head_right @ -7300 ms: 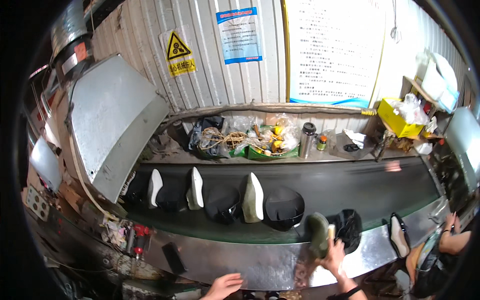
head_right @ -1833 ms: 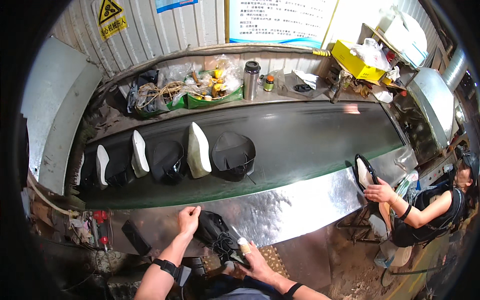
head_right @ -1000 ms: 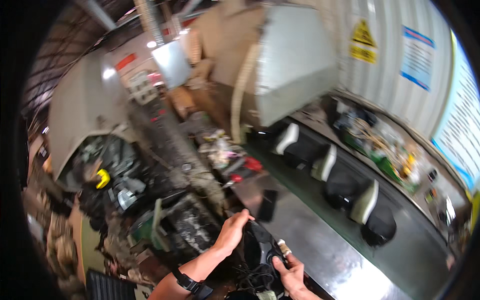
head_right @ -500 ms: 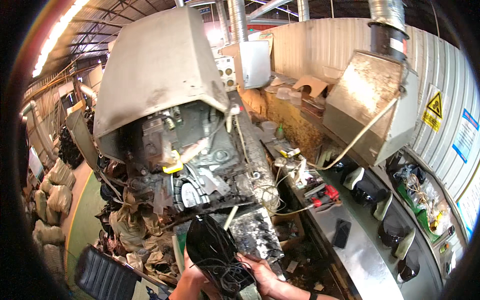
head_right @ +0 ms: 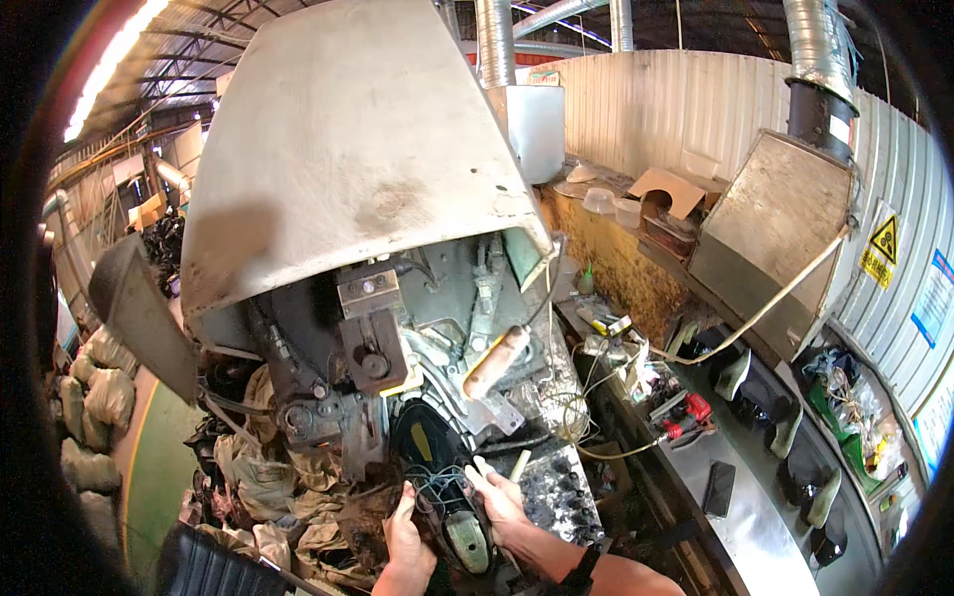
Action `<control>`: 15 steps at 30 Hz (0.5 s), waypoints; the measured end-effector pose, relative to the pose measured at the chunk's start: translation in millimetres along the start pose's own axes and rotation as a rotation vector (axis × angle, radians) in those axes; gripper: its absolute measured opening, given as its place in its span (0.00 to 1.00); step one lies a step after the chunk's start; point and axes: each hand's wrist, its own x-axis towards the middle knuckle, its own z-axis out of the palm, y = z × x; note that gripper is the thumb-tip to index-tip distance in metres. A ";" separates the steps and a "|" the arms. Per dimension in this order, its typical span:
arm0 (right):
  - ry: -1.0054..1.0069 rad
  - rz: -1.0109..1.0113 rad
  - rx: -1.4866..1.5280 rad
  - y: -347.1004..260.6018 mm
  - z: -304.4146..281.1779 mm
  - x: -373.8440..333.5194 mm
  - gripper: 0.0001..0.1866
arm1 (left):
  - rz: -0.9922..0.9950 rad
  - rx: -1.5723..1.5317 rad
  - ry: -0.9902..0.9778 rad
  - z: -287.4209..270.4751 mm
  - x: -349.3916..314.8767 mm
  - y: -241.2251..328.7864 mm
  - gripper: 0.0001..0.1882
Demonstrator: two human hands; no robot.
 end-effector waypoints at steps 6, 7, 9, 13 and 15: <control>0.024 0.002 -0.023 3.6 5.2 23.9 0.13 | -0.030 -0.133 0.040 -16.5 43.9 -13.4 0.17; 0.031 0.005 -0.026 4.6 4.6 27.1 0.13 | -0.047 -0.145 0.050 -15.5 45.6 -13.0 0.16; 0.026 -0.007 -0.026 3.4 8.5 29.7 0.14 | -0.050 -0.117 0.102 -15.5 48.9 -14.0 0.14; 0.043 0.087 -0.004 -9.5 30.9 12.1 0.10 | -0.094 -0.120 0.071 -19.8 51.2 -13.4 0.18; 0.046 0.083 -0.036 -8.1 25.5 17.6 0.10 | -0.124 -0.184 0.011 -17.9 54.5 -13.7 0.18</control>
